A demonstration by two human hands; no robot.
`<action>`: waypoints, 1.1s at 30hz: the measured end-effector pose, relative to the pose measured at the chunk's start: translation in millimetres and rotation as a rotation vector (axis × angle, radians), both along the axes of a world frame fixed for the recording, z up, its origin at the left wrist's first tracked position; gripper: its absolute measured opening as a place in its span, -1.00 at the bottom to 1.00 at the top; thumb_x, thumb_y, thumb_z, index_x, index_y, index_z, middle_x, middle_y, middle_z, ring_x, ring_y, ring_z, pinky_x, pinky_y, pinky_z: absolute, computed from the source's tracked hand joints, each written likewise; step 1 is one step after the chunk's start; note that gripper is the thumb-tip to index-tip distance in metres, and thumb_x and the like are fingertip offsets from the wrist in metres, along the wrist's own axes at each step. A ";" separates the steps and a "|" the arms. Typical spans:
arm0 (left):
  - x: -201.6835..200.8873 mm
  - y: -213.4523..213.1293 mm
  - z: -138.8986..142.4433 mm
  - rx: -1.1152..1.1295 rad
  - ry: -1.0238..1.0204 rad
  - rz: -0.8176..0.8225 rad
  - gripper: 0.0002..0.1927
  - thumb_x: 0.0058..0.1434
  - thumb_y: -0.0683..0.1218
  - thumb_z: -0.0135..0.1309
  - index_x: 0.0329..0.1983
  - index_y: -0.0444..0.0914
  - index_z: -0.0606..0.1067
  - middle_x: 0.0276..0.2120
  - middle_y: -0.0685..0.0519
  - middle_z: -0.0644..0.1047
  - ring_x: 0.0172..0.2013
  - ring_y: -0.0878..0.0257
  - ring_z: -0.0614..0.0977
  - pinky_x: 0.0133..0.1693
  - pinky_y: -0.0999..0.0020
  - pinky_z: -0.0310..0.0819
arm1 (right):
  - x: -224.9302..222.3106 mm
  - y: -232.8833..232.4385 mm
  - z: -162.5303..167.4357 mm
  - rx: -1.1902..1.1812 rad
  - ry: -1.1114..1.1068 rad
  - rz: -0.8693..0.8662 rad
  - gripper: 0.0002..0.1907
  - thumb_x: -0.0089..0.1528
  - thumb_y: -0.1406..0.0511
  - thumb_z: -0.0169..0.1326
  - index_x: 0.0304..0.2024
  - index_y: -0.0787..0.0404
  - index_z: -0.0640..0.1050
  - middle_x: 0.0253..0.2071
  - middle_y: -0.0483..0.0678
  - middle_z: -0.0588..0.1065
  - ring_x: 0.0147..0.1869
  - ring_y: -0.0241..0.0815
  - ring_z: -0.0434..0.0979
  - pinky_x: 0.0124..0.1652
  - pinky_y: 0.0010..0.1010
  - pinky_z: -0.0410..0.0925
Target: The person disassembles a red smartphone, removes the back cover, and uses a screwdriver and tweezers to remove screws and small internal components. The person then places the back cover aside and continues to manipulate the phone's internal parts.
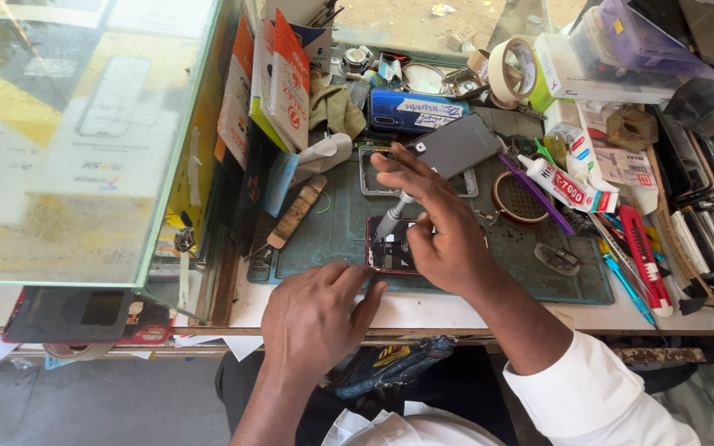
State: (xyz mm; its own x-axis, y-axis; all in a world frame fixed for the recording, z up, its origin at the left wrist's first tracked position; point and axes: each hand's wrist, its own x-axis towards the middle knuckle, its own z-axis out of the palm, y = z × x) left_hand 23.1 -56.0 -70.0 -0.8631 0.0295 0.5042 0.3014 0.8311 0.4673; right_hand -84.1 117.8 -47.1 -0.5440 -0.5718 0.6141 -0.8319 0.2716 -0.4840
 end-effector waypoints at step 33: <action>13.6 0.3 2.0 0.002 0.058 0.030 -0.69 0.23 0.05 0.22 -0.55 -0.18 0.52 -0.58 0.07 0.52 -0.52 0.09 0.60 -0.49 0.13 0.42 | -19.0 109.7 -6.6 -0.399 -0.325 -0.165 -0.78 0.46 0.42 0.15 0.10 0.33 0.42 -0.05 0.14 0.59 0.07 -0.11 0.65 0.10 -0.28 0.57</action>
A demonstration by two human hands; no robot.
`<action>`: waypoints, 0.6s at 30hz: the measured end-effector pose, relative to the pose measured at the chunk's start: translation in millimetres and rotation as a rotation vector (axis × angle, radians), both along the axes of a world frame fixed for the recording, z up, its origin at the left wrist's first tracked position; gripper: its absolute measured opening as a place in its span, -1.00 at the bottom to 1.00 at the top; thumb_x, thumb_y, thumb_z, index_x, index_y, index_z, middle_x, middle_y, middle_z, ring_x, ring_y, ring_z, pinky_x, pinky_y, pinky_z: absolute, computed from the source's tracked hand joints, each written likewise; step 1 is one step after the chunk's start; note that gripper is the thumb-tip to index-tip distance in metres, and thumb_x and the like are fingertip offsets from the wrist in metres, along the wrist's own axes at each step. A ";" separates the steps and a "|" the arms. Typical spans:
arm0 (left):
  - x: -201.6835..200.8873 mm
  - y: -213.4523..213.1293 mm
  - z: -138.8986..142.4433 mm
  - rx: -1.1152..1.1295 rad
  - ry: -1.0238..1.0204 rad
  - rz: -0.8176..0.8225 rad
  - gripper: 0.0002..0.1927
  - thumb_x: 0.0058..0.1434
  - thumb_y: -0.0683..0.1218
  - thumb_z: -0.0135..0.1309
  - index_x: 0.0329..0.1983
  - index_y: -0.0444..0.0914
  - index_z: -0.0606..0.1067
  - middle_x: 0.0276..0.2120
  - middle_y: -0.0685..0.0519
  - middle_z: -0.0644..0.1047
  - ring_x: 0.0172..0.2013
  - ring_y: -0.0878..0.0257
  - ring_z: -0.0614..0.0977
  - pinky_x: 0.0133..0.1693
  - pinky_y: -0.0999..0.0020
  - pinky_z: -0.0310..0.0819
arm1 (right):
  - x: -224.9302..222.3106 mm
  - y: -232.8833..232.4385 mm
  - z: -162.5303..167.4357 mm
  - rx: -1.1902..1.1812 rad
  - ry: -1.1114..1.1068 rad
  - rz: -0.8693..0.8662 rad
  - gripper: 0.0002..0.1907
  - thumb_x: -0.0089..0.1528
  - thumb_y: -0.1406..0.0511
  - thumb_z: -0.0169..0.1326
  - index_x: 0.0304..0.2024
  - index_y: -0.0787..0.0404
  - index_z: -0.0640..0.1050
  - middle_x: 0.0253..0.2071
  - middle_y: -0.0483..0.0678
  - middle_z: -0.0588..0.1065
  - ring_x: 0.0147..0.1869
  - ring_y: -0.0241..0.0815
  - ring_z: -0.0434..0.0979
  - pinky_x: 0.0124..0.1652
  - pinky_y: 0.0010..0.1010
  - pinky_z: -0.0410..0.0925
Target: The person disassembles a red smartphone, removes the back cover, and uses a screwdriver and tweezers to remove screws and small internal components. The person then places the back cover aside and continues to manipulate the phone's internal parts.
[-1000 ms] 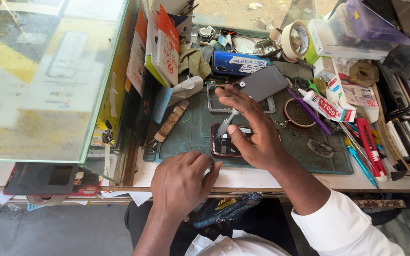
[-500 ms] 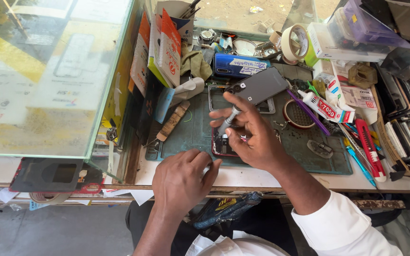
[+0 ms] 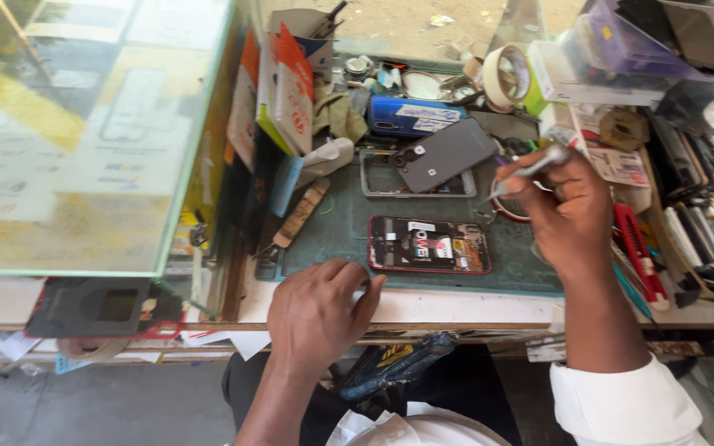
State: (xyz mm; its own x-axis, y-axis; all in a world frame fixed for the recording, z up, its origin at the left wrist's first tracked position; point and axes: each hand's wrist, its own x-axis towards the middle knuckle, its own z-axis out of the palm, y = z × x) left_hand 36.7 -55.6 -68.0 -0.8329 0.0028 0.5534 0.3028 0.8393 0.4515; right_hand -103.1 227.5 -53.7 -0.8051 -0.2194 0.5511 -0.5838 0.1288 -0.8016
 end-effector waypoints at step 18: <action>-2.7 13.7 -0.4 -0.029 -0.029 0.050 -0.68 0.21 0.08 0.21 -0.57 -0.16 0.53 -0.62 0.13 0.51 -0.59 0.13 0.57 -0.52 0.18 0.41 | 1.4 41.1 -12.5 0.341 -0.114 -0.208 -0.78 0.49 0.29 -0.15 0.06 0.23 0.13 -0.31 0.08 0.56 -0.27 -0.14 0.71 -0.34 -0.37 0.60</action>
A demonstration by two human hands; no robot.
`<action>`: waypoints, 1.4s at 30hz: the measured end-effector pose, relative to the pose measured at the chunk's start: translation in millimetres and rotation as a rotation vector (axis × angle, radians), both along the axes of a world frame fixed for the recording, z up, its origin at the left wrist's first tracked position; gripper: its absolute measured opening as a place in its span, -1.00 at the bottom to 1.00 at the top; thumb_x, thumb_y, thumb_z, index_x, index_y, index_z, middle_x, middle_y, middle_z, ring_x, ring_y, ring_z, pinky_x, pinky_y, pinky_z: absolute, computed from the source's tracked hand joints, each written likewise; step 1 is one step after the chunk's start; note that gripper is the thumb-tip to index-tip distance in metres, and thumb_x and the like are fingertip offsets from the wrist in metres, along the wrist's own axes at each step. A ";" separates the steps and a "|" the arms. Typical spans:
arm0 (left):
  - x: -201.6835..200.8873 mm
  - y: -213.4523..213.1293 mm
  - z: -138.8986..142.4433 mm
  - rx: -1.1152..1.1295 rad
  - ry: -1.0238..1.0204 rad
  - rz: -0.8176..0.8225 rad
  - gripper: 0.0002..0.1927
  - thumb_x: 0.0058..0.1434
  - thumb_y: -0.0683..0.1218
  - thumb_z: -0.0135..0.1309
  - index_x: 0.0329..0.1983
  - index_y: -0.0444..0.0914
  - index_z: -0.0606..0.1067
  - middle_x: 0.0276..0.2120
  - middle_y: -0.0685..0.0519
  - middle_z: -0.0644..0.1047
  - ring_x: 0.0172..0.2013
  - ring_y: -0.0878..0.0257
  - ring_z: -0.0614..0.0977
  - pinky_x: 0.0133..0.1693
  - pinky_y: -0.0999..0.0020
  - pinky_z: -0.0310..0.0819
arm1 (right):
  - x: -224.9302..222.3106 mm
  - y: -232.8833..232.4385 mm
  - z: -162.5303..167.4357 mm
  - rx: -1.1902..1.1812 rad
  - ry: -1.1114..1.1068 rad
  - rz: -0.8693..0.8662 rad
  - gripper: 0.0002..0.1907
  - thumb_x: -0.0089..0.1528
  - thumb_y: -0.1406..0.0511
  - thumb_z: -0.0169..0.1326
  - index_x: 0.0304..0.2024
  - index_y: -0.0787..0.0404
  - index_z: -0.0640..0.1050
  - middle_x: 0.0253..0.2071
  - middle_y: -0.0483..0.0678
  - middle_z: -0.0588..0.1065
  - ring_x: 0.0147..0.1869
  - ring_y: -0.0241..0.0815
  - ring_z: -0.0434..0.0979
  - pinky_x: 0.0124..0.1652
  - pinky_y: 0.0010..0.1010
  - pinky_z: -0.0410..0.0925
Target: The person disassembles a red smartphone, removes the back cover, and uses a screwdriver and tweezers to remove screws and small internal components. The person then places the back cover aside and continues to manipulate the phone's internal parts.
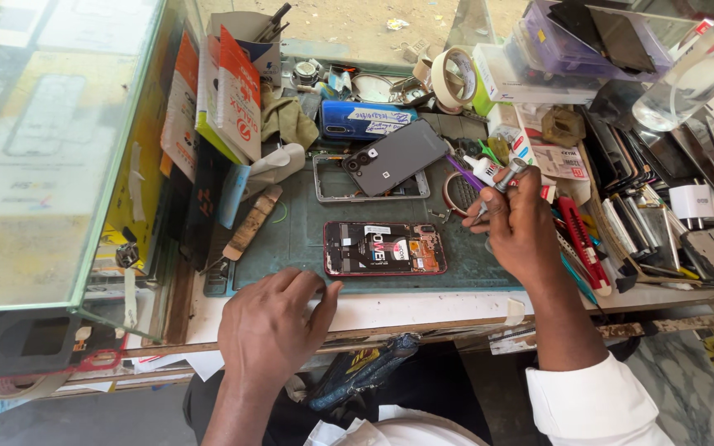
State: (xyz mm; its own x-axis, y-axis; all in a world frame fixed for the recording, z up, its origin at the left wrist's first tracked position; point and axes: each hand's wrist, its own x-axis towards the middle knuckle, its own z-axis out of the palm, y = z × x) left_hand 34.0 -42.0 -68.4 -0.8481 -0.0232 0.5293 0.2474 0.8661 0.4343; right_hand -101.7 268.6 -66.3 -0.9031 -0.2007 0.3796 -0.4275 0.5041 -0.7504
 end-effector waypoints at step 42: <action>-4.6 -19.5 -6.4 0.060 -0.111 -0.001 -0.83 0.07 -0.08 0.20 -0.26 -0.18 0.63 -0.39 0.05 0.62 -0.34 0.05 0.66 -0.32 0.12 0.50 | 46.3 -152.6 10.4 0.064 0.374 0.336 -0.39 0.17 0.27 0.38 0.20 0.20 0.41 -0.14 0.03 0.63 -0.14 -0.28 0.71 -0.21 -0.47 0.57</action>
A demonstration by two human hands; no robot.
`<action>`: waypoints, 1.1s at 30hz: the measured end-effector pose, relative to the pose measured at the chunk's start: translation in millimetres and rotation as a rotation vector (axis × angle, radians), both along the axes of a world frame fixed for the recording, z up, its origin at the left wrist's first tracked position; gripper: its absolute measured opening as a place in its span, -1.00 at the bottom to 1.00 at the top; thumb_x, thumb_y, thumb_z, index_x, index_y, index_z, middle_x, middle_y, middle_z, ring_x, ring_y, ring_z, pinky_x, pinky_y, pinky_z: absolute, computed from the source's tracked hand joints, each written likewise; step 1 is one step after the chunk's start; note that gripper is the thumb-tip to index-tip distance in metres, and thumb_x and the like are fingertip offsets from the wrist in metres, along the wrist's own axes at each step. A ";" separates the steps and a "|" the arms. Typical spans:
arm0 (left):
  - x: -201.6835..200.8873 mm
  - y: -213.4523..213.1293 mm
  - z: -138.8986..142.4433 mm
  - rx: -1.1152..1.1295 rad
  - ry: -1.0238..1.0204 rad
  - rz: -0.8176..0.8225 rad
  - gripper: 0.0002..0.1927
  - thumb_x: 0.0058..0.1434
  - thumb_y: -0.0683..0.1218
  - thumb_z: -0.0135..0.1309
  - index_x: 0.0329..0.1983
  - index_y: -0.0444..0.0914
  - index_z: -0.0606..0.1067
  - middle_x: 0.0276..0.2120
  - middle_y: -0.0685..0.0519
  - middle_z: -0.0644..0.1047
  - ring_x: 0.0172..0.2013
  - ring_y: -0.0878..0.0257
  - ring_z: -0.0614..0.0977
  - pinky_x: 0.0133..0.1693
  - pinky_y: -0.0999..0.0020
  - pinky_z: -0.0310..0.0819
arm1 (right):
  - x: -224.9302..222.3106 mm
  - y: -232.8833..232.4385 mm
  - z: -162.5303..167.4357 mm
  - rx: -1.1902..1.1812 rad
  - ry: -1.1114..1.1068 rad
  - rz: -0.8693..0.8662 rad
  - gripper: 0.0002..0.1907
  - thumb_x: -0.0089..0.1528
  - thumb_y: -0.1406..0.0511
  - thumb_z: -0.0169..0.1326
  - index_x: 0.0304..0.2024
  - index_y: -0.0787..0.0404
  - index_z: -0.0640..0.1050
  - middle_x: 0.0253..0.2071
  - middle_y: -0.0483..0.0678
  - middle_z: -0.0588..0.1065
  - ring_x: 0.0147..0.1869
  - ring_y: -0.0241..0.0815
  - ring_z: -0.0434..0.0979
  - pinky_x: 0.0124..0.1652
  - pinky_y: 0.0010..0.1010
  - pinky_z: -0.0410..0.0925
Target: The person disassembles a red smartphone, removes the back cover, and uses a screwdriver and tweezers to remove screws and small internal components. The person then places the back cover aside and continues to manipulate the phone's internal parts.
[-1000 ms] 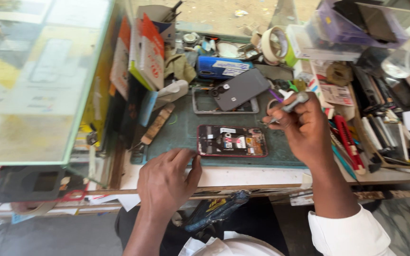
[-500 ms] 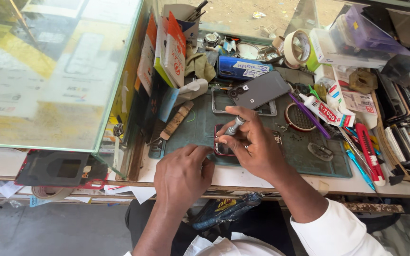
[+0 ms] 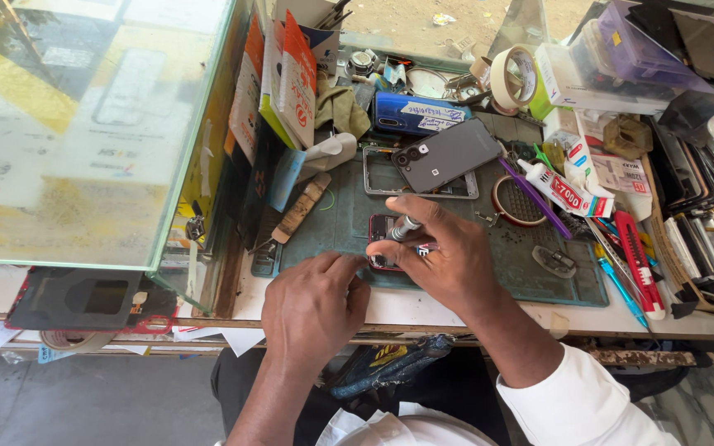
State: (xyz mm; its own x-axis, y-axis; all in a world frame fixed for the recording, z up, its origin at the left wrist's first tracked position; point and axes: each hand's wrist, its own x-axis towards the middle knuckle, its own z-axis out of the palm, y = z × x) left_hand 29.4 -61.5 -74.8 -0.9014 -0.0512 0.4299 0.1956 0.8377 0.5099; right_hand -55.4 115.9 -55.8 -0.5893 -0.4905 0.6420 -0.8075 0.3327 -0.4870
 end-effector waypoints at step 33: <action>3.9 4.0 1.2 0.019 0.017 0.006 -0.80 0.08 -0.10 0.18 -0.21 -0.14 0.65 -0.37 0.05 0.64 -0.33 0.05 0.67 -0.30 0.12 0.52 | -1.0 2.3 15.0 0.045 0.025 0.090 -0.39 0.18 0.55 0.03 0.30 0.19 0.38 0.51 0.00 0.27 0.70 0.08 0.01 0.58 -0.01 0.02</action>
State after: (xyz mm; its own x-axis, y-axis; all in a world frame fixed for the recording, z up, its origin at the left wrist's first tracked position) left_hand 33.3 -57.5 -73.5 -0.8935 -0.0651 0.4444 0.1993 0.8293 0.5221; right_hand -56.5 118.2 -40.8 -0.5257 -0.5694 0.6320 -0.8468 0.2794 -0.4526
